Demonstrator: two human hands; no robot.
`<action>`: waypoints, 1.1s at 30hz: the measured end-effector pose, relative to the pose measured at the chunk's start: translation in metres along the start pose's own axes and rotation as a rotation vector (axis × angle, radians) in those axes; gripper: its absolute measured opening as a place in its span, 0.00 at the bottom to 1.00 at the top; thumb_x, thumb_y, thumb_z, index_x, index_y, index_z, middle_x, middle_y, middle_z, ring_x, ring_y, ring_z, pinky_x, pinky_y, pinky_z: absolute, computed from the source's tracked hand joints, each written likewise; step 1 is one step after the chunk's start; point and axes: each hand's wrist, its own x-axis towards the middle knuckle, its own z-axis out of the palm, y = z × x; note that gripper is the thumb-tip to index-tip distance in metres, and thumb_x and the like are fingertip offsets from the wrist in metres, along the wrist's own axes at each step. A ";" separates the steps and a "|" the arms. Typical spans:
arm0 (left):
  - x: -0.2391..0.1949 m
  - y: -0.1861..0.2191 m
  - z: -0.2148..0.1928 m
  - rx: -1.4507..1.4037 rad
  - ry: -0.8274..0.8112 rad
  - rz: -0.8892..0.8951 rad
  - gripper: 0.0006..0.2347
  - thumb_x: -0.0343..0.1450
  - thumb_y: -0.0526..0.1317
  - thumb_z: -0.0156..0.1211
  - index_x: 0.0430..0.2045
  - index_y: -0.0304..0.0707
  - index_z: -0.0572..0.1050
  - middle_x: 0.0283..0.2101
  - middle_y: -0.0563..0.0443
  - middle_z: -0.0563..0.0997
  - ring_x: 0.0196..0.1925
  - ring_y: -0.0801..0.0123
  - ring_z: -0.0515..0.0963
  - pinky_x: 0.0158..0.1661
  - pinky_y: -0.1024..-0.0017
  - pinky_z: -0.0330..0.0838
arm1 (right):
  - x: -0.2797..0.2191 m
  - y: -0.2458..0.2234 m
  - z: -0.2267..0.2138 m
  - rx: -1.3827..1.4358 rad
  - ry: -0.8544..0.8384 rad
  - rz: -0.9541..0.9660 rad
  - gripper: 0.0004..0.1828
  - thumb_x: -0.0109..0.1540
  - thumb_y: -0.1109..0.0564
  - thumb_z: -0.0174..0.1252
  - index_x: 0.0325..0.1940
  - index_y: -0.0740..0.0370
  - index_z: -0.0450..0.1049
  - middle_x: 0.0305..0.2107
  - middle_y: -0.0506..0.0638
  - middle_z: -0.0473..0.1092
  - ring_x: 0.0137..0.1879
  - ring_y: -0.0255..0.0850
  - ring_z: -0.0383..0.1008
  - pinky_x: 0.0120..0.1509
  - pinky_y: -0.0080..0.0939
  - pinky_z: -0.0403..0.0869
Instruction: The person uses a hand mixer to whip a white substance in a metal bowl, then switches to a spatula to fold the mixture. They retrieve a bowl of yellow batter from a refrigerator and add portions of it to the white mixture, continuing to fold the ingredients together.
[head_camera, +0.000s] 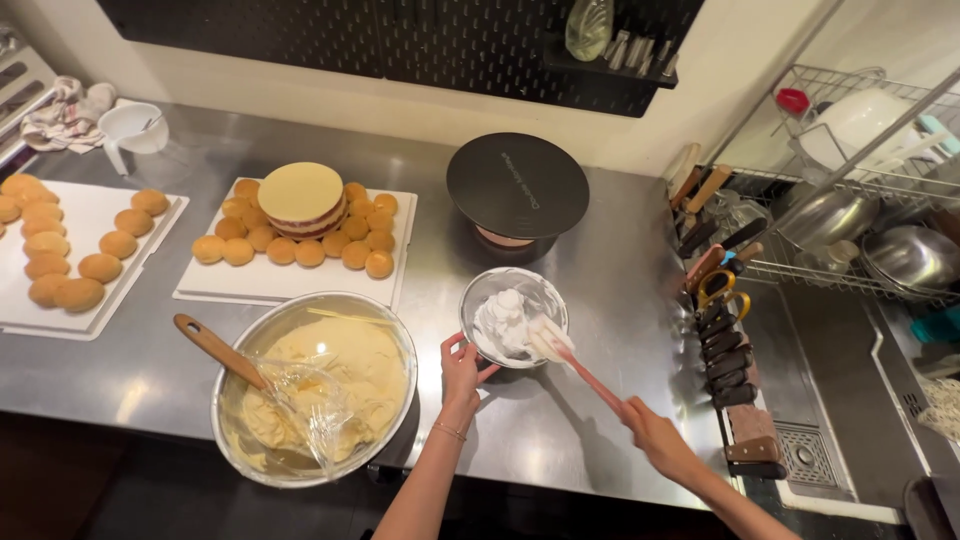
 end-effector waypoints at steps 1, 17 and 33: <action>-0.007 -0.002 -0.002 0.011 -0.007 0.003 0.14 0.83 0.32 0.57 0.64 0.42 0.72 0.53 0.38 0.77 0.44 0.65 0.76 0.53 0.45 0.93 | -0.002 0.019 -0.008 -0.081 -0.041 0.012 0.29 0.78 0.31 0.35 0.50 0.50 0.76 0.45 0.49 0.87 0.39 0.43 0.76 0.55 0.47 0.73; -0.091 0.044 -0.052 0.144 0.005 0.203 0.20 0.79 0.46 0.59 0.68 0.49 0.79 0.71 0.55 0.82 0.65 0.73 0.83 0.60 0.68 0.83 | 0.071 -0.134 -0.099 0.372 -0.154 -0.557 0.14 0.80 0.57 0.53 0.65 0.69 0.77 0.34 0.69 0.79 0.32 0.60 0.82 0.42 0.57 0.82; -0.195 0.039 -0.477 -0.224 1.087 0.611 0.11 0.86 0.37 0.56 0.62 0.35 0.76 0.63 0.45 0.83 0.56 0.60 0.86 0.54 0.63 0.85 | -0.005 -0.334 0.185 0.150 -0.280 -0.433 0.22 0.77 0.47 0.50 0.49 0.59 0.87 0.27 0.49 0.82 0.25 0.39 0.72 0.40 0.41 0.72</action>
